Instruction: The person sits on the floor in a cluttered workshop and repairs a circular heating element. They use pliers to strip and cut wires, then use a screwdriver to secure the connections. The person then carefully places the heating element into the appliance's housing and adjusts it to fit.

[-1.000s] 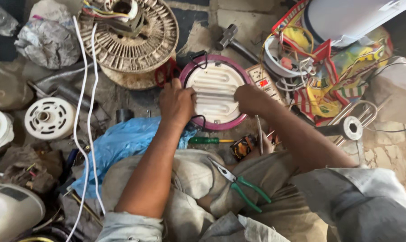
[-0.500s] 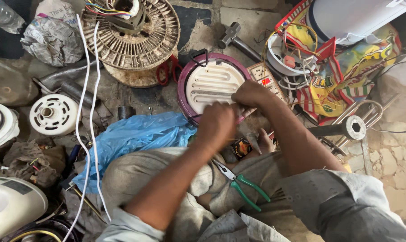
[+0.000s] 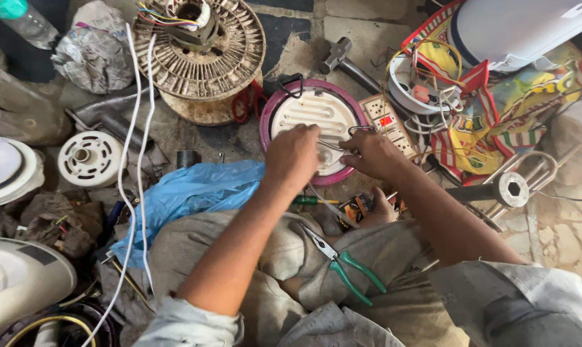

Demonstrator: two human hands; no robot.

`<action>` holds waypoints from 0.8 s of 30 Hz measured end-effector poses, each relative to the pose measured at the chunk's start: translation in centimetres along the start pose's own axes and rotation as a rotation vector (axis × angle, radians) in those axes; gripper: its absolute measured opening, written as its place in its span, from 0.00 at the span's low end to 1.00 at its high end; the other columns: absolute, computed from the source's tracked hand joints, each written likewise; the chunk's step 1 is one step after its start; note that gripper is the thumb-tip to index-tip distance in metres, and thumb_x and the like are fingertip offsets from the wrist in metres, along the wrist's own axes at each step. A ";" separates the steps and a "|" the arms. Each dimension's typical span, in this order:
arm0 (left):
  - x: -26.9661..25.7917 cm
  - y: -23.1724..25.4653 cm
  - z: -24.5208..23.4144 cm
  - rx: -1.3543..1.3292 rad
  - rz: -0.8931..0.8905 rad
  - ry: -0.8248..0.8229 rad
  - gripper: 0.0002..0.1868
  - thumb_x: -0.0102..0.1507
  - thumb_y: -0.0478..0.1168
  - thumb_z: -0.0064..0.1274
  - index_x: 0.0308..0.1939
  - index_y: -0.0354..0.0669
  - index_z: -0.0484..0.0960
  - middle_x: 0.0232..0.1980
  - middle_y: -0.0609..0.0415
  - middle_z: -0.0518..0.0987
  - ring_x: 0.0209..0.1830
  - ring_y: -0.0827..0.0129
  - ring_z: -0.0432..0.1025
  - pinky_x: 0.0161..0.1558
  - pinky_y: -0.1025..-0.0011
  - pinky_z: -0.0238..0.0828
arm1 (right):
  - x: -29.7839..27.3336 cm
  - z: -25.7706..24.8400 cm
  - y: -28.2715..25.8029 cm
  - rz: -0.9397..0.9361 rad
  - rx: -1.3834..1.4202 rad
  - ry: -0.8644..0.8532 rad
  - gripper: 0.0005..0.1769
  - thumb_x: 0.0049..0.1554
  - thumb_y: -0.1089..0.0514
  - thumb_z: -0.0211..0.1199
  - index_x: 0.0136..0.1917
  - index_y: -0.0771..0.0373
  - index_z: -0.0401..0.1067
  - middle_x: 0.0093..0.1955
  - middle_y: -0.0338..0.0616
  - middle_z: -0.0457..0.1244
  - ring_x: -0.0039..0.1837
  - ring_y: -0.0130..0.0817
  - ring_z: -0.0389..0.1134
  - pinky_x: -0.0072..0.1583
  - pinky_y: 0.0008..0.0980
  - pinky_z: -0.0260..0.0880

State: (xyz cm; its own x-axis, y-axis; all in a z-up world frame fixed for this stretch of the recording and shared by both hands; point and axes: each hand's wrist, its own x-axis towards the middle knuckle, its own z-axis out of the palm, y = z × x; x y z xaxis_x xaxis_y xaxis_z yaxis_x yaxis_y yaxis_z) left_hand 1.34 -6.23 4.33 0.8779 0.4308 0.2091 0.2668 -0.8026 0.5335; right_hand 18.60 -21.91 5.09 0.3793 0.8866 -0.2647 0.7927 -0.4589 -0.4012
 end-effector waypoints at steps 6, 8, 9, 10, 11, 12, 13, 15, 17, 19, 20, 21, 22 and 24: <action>2.0 -3.9 -2.0 0.104 -0.184 -0.127 0.09 0.58 0.45 0.63 0.38 0.48 0.86 0.37 0.48 0.84 0.37 0.53 0.80 0.41 0.53 0.77 | -1.2 1.3 -3.3 -0.145 -0.372 0.232 0.24 0.53 0.47 0.68 0.60 0.58 0.76 0.57 0.49 0.66 0.63 0.50 0.63 0.63 0.48 0.64; 1.4 -5.0 -2.0 0.007 -0.234 -0.112 0.07 0.57 0.45 0.64 0.37 0.50 0.87 0.37 0.48 0.84 0.37 0.51 0.80 0.42 0.54 0.76 | -1.8 2.2 -3.0 -0.165 -0.364 0.316 0.20 0.58 0.50 0.65 0.62 0.57 0.76 0.60 0.46 0.65 0.66 0.46 0.63 0.63 0.48 0.64; 0.9 -5.4 -1.7 -0.040 -0.264 -0.106 0.06 0.57 0.45 0.64 0.36 0.52 0.88 0.37 0.47 0.84 0.37 0.50 0.80 0.43 0.55 0.76 | -2.0 2.6 -2.9 -0.178 -0.357 0.354 0.18 0.60 0.51 0.64 0.62 0.56 0.75 0.62 0.44 0.65 0.68 0.44 0.62 0.64 0.49 0.64; 0.7 -5.5 -1.2 -0.045 -0.278 -0.087 0.06 0.58 0.45 0.64 0.36 0.52 0.88 0.36 0.47 0.84 0.38 0.50 0.80 0.43 0.55 0.76 | -2.2 2.9 -2.6 -0.195 -0.339 0.383 0.18 0.59 0.52 0.64 0.62 0.57 0.75 0.62 0.44 0.65 0.67 0.45 0.63 0.63 0.48 0.65; 0.5 -5.4 -0.7 -0.047 -0.293 -0.067 0.05 0.59 0.45 0.64 0.35 0.52 0.88 0.36 0.48 0.84 0.38 0.51 0.80 0.44 0.54 0.76 | -2.3 3.1 -2.4 -0.215 -0.320 0.412 0.18 0.58 0.54 0.64 0.61 0.57 0.76 0.61 0.45 0.66 0.65 0.46 0.64 0.63 0.48 0.65; 0.4 -5.6 -0.2 -0.048 -0.309 -0.048 0.05 0.59 0.45 0.63 0.35 0.51 0.88 0.36 0.48 0.85 0.38 0.51 0.80 0.44 0.54 0.76 | -2.3 3.2 -2.3 -0.235 -0.301 0.441 0.17 0.57 0.55 0.64 0.60 0.58 0.76 0.61 0.45 0.66 0.64 0.47 0.64 0.63 0.47 0.66; 0.4 -5.8 0.2 -0.068 -0.311 -0.031 0.06 0.58 0.44 0.64 0.35 0.50 0.87 0.36 0.47 0.84 0.39 0.50 0.79 0.43 0.54 0.75 | -2.2 3.3 -2.2 -0.245 -0.276 0.453 0.17 0.57 0.56 0.64 0.60 0.58 0.76 0.60 0.44 0.66 0.64 0.46 0.65 0.63 0.47 0.66; 0.5 -6.0 1.1 -0.109 -0.313 -0.001 0.08 0.56 0.43 0.65 0.35 0.47 0.86 0.36 0.46 0.84 0.39 0.48 0.79 0.42 0.52 0.74 | -2.3 3.4 -1.8 -0.258 -0.228 0.475 0.15 0.58 0.57 0.64 0.59 0.57 0.76 0.58 0.41 0.67 0.62 0.44 0.67 0.63 0.45 0.68; 0.6 -6.5 1.7 -0.127 -0.322 -0.009 0.06 0.56 0.41 0.64 0.35 0.47 0.86 0.36 0.46 0.84 0.40 0.48 0.79 0.43 0.53 0.75 | -2.5 3.4 -1.5 -0.325 -0.204 0.482 0.17 0.56 0.61 0.62 0.60 0.61 0.75 0.59 0.44 0.67 0.62 0.46 0.68 0.63 0.44 0.68; 0.5 -6.8 2.0 -0.144 -0.326 0.001 0.06 0.56 0.40 0.63 0.35 0.46 0.85 0.36 0.45 0.84 0.40 0.47 0.79 0.43 0.53 0.74 | -2.4 3.3 -1.4 -0.368 -0.216 0.462 0.19 0.54 0.63 0.61 0.60 0.62 0.74 0.59 0.46 0.66 0.61 0.47 0.68 0.63 0.44 0.68; 0.5 -6.9 2.1 -0.154 -0.325 0.012 0.06 0.56 0.40 0.63 0.35 0.45 0.85 0.36 0.44 0.84 0.40 0.47 0.78 0.43 0.52 0.74 | -2.3 3.2 -1.5 -0.376 -0.240 0.440 0.20 0.53 0.63 0.61 0.59 0.62 0.74 0.59 0.46 0.66 0.62 0.47 0.68 0.63 0.45 0.68; 0.6 -7.0 2.1 -0.165 -0.321 0.026 0.06 0.57 0.40 0.62 0.35 0.44 0.85 0.36 0.44 0.83 0.40 0.46 0.78 0.42 0.52 0.74 | -2.2 3.0 -1.6 -0.383 -0.267 0.419 0.20 0.51 0.64 0.61 0.59 0.62 0.75 0.58 0.47 0.66 0.62 0.47 0.67 0.63 0.46 0.67; 0.6 -7.1 2.0 -0.153 -0.310 0.050 0.05 0.56 0.39 0.62 0.35 0.44 0.85 0.36 0.44 0.83 0.40 0.46 0.78 0.43 0.52 0.74 | -2.1 2.9 -1.6 -0.371 -0.266 0.404 0.21 0.51 0.64 0.61 0.59 0.62 0.75 0.58 0.47 0.66 0.62 0.47 0.67 0.63 0.46 0.67; 0.4 -7.3 1.7 -0.127 -0.294 0.103 0.03 0.56 0.38 0.61 0.33 0.44 0.86 0.36 0.43 0.83 0.41 0.45 0.77 0.45 0.51 0.74 | -2.0 2.5 -1.9 -0.354 -0.264 0.372 0.23 0.49 0.63 0.61 0.59 0.61 0.75 0.57 0.47 0.65 0.62 0.47 0.66 0.62 0.47 0.66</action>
State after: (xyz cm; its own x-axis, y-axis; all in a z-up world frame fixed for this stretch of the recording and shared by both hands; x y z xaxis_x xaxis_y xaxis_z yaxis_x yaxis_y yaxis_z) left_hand 0.44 -0.89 -0.83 0.7239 0.6811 0.1097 0.4453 -0.5827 0.6798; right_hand 15.15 -22.97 4.16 0.1732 0.9662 0.1911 0.9761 -0.1425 -0.1641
